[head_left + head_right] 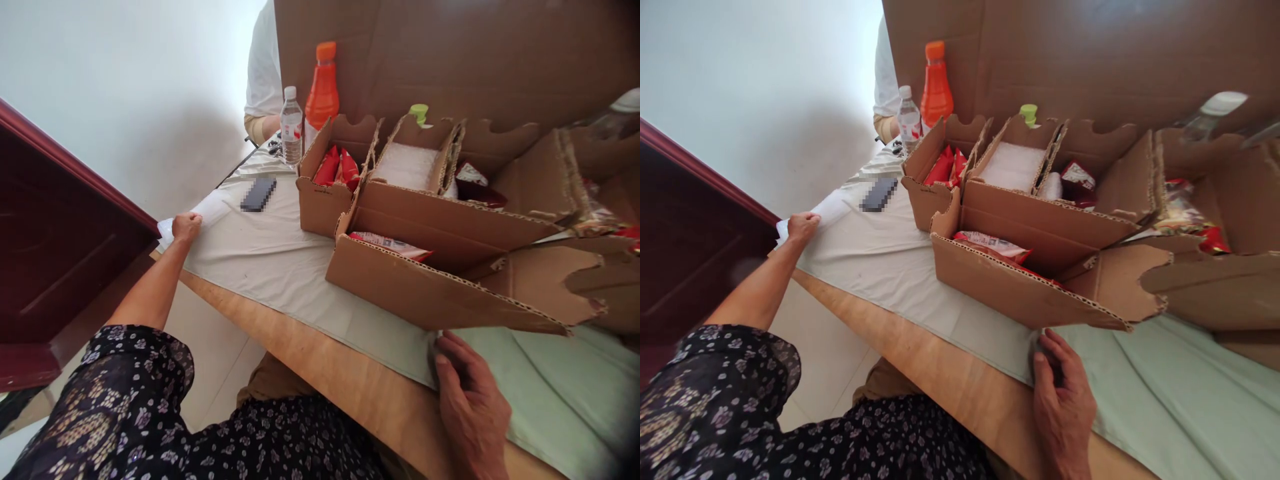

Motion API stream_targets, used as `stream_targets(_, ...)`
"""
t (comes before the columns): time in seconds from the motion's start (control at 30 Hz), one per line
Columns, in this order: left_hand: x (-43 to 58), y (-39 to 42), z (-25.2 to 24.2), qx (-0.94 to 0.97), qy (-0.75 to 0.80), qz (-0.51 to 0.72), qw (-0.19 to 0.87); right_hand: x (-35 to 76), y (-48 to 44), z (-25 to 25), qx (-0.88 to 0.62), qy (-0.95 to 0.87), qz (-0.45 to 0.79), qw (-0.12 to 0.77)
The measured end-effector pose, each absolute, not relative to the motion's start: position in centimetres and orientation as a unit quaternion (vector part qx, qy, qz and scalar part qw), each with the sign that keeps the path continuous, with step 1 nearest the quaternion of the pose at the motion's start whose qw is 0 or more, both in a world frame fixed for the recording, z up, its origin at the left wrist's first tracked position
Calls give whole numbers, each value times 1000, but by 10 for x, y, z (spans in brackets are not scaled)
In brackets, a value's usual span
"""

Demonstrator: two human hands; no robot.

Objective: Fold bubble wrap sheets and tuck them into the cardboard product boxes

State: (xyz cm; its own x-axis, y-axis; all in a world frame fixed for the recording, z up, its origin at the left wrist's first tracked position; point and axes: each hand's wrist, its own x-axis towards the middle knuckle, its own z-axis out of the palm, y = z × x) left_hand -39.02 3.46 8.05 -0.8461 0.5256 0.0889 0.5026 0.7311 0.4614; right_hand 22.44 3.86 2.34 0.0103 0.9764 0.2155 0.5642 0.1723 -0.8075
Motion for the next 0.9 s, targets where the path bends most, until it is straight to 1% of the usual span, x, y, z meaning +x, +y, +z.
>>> stream_targets(0.1, -390, 27, 97, 253, 926, 279, 4, 225, 40, 22, -579, -659, 260, 404)
stream_targets(0.2, -365, 7, 114, 255, 911, 319, -55, 227, 40, 22, -566, -663, 265, 413)
stream_targets(0.3, -310, -29, 120, 295, 882, 354, -98, 227, 34, 24, -561, -651, 256, 443)
stream_targets(0.37, -260, -57, 117, 366, 832, 409, -85, 225, 27, 28, -564, -631, 252, 469)
stream_targets(0.43, -206, -80, 113, 426, 789, 442, -4, 220, 18, 34, -554, -622, 271, 482)
stream_targets(0.5, -154, -94, 110, 478, 742, 457, 108, 213, 9, 41, -522, -631, 324, 473)
stream_targets(0.63, -80, -96, 114, 560, 604, 436, 363, 201, -5, 51, -453, -606, 529, 385)
stream_targets(0.73, -52, -82, 118, 594, 496, 356, 524, 202, -9, 53, -399, -511, 675, 352)
stream_targets(0.8, -42, -72, 117, 587, 464, 283, 600, 207, -11, 52, -406, -448, 709, 363)
stream_targets(0.9, -35, -61, 110, 547, 468, 231, 654, 220, -14, 50, -483, -385, 655, 435)
